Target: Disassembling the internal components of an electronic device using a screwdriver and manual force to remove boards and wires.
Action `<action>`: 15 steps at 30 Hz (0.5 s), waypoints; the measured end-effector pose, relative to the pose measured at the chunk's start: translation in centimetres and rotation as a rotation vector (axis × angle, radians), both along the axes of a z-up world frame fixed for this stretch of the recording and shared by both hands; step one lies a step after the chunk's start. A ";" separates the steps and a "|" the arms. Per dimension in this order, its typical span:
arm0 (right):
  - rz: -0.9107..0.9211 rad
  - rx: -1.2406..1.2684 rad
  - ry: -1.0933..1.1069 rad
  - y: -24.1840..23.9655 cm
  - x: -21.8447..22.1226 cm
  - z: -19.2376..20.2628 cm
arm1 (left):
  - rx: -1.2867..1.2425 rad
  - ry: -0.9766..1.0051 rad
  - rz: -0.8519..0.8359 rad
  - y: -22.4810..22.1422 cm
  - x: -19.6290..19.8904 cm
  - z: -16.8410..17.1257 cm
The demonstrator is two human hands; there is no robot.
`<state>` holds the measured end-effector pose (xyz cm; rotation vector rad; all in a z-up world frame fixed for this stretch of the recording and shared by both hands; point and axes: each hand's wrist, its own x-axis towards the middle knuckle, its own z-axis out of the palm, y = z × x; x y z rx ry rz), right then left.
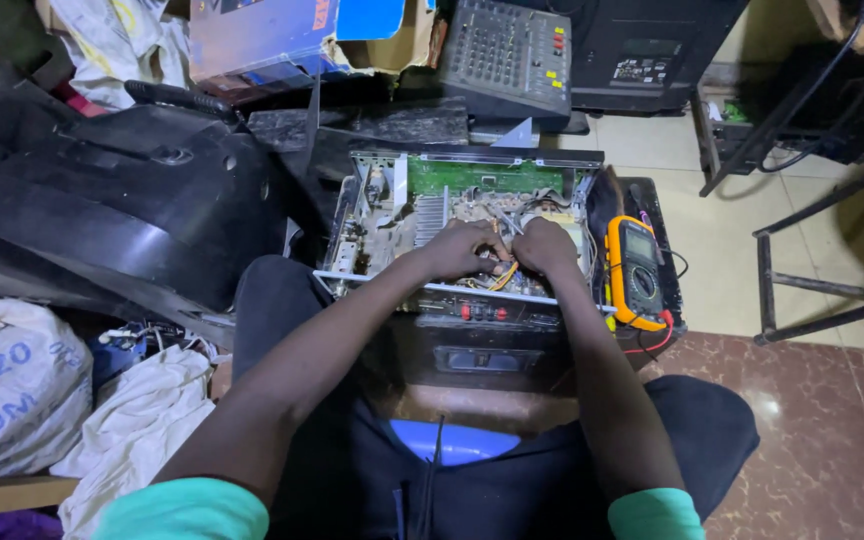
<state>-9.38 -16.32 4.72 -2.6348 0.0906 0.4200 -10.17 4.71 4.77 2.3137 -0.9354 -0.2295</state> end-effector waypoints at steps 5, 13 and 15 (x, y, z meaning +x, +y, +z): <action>-0.004 -0.001 -0.021 -0.3 -0.4 -0.6 | 0.033 0.019 0.021 -0.4 0.0 -0.9; -0.008 -0.016 0.010 0.3 -1.4 1.5 | -0.003 -0.038 0.002 -0.3 -0.2 -1.1; -0.005 -0.034 0.044 0.1 -1.3 0.9 | 0.005 -0.103 0.032 -0.4 -0.1 -1.5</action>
